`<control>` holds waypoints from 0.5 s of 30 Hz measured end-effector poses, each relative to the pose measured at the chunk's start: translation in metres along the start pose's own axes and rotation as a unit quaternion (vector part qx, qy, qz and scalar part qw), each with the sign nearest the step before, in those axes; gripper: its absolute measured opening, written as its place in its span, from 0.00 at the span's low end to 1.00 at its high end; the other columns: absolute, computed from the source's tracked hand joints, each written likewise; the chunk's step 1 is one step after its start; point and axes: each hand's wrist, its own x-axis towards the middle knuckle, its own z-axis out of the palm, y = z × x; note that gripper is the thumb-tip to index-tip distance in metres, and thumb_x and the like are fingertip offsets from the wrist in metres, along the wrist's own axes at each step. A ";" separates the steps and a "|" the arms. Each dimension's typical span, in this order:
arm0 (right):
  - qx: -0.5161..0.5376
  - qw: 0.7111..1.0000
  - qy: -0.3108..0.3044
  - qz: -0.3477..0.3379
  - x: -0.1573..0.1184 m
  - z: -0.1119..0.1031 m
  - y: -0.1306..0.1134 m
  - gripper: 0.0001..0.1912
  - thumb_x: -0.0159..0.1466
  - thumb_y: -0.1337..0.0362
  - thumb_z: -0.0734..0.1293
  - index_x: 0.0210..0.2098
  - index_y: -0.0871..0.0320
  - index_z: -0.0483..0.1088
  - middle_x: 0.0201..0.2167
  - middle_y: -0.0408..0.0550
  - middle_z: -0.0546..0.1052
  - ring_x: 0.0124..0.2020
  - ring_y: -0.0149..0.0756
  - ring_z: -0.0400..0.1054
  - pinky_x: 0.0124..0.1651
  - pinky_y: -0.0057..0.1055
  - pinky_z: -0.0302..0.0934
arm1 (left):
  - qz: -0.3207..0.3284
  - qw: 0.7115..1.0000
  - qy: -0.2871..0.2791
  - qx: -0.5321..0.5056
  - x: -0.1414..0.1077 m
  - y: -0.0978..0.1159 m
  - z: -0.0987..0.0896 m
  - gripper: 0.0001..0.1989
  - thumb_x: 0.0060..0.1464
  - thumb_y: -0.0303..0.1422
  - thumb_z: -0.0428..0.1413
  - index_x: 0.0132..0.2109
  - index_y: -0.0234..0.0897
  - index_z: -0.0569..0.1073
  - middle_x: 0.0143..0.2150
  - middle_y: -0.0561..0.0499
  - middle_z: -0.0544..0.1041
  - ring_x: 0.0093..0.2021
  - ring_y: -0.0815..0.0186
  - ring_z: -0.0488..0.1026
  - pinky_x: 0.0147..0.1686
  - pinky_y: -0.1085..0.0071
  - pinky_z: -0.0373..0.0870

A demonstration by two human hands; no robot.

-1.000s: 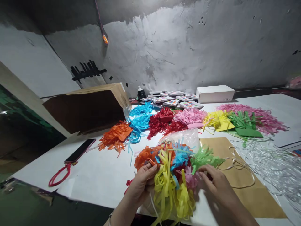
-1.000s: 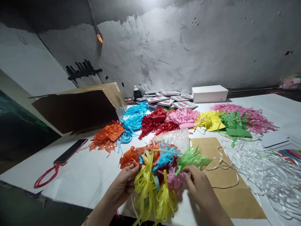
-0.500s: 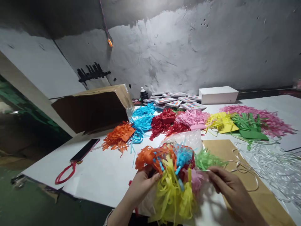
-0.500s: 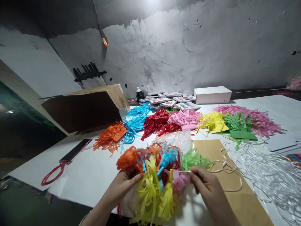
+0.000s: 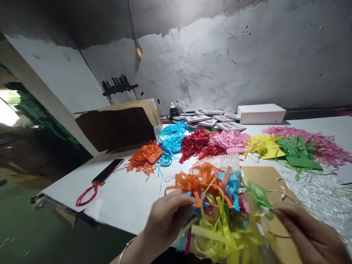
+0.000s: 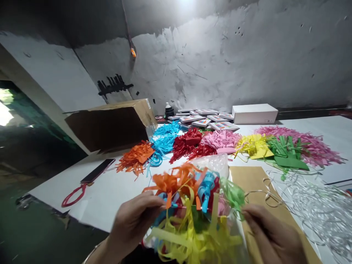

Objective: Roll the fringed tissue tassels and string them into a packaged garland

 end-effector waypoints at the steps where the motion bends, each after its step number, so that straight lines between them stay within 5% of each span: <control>1: -0.005 1.000 -0.011 -0.024 0.002 0.001 -0.002 0.09 0.66 0.55 0.67 0.37 0.50 0.77 0.33 0.43 0.83 0.31 0.37 0.79 0.33 0.22 0.71 | 0.016 1.000 -0.004 0.003 0.002 0.000 0.001 0.08 0.59 0.24 0.57 0.37 0.40 0.79 0.26 0.50 0.76 0.24 0.67 0.70 0.26 0.75 0.63; 5: -0.021 0.999 0.032 -0.001 0.007 0.003 -0.005 0.10 0.68 0.54 0.65 0.39 0.50 0.76 0.37 0.44 0.83 0.35 0.38 0.79 0.37 0.25 0.71 | 0.039 0.999 0.015 0.005 0.010 0.001 0.001 0.09 0.59 0.22 0.56 0.39 0.40 0.77 0.29 0.50 0.78 0.27 0.67 0.73 0.28 0.75 0.66; 10: -0.001 0.999 0.004 -0.036 0.013 -0.007 -0.003 0.08 0.67 0.55 0.66 0.42 0.49 0.75 0.36 0.42 0.82 0.34 0.36 0.79 0.37 0.23 0.71 | 0.003 1.000 0.021 -0.015 0.016 -0.002 -0.004 0.06 0.59 0.24 0.58 0.36 0.39 0.77 0.27 0.52 0.76 0.25 0.68 0.69 0.28 0.75 0.65; 15: 0.038 0.990 -0.085 -0.107 0.026 -0.030 0.000 0.06 0.66 0.57 0.68 0.39 0.48 0.78 0.32 0.42 0.82 0.31 0.36 0.79 0.34 0.21 0.73 | -0.066 0.995 0.006 -0.080 0.014 0.000 -0.009 0.04 0.58 0.28 0.60 0.33 0.38 0.78 0.25 0.50 0.75 0.24 0.67 0.67 0.27 0.74 0.63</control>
